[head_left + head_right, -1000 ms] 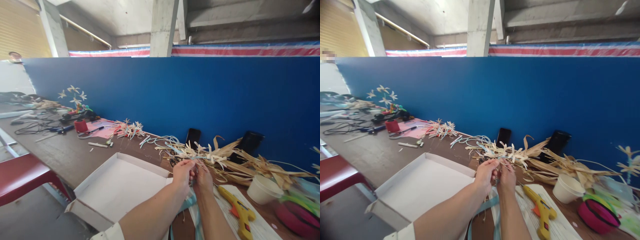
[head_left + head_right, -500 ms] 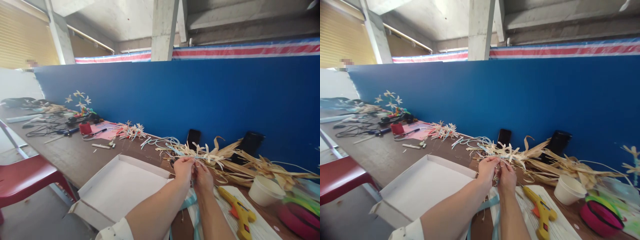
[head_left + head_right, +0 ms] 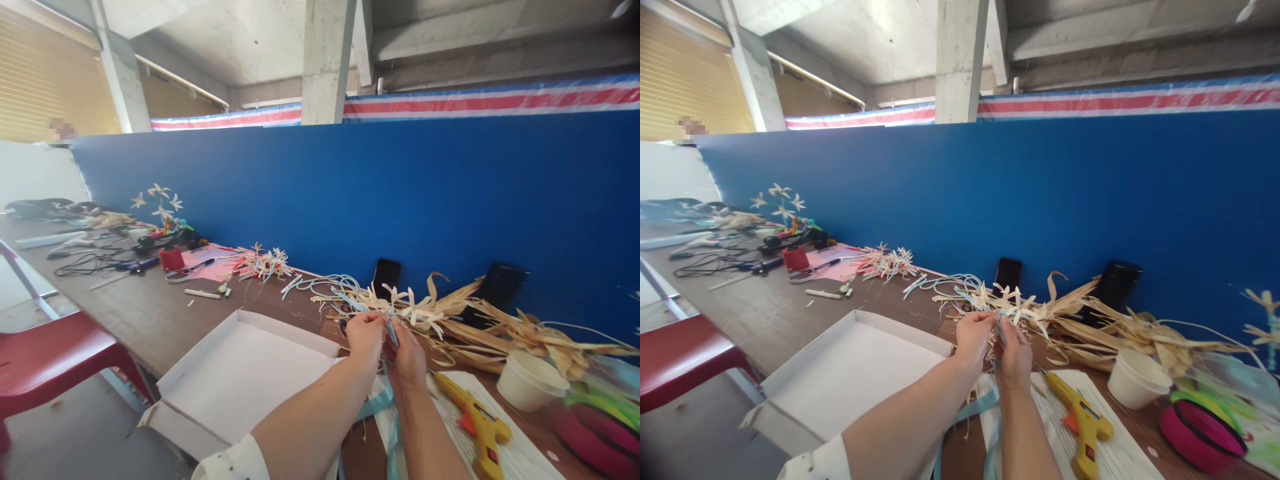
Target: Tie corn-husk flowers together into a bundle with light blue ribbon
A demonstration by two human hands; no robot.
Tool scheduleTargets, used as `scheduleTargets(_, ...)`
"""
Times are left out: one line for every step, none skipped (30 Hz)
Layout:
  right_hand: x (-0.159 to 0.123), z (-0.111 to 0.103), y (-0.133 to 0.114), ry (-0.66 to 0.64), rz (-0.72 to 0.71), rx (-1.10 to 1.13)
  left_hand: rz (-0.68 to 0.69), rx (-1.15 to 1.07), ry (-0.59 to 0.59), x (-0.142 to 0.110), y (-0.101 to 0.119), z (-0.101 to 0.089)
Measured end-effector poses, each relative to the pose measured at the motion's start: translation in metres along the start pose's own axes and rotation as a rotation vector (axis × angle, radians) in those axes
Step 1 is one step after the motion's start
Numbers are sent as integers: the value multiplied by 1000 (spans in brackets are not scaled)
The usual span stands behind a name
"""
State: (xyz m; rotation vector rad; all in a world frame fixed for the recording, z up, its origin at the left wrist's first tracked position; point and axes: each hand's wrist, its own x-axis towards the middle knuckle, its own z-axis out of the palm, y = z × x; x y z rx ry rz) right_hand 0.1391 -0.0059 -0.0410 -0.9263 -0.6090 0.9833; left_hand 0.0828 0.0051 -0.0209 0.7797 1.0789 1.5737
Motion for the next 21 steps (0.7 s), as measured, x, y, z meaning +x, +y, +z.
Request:
scheduleTargets(0,0,0,8,40,21,22,31,-2,0,0,-1)
scheduleTargets(1,1,0,15,72,32,46,57,-4,0,0,-1)
scheduleTargets(1,1,0,19,92,32,68,82,-7,-1,0,-2)
scheduleTargets(2,0,1,20,95,20,84,106,-8,-1,-1,-2)
scheduleTargets(3,0,1,23,101,9,93,128,-8,-1,0,-3)
scheduleTargets(3,-1,2,26,105,-2,99,151,-7,-1,0,-4)
scheduleTargets(4,-2,2,30,107,-12,106,174,-6,-1,0,-5)
scheduleTargets(4,-2,3,31,108,-16,117,196,-8,-1,0,-6)
scheduleTargets(4,-3,3,29,111,-18,131,218,-11,-1,1,-8)
scheduleTargets(4,-3,4,23,116,-20,146,239,-14,-1,1,-9)
scheduleTargets(4,-3,4,16,121,-22,157,254,-16,-2,1,-10)
scheduleTargets(4,-3,5,16,124,-23,160,260,-15,-2,1,-11)
scheduleTargets(4,-2,5,18,125,-23,152,256,-11,-3,1,-12)
scheduleTargets(4,-2,6,22,123,-25,134,245,-5,-4,2,-12)
scheduleTargets(4,-2,6,26,122,-27,114,228,4,-6,2,-12)
scheduleTargets(4,-1,7,26,121,-28,94,212,13,-7,2,-12)
scheduleTargets(4,-1,7,25,120,-29,76,198,21,-8,3,-12)
scheduleTargets(4,-1,7,26,122,-29,63,189,26,-9,4,-11)
scheduleTargets(5,-1,8,26,124,-28,53,183,29,-9,5,-11)
scheduleTargets(5,-1,8,27,127,-27,46,180,31,-10,6,-10)
scheduleTargets(5,-1,8,28,132,-26,42,180,31,-10,8,-10)
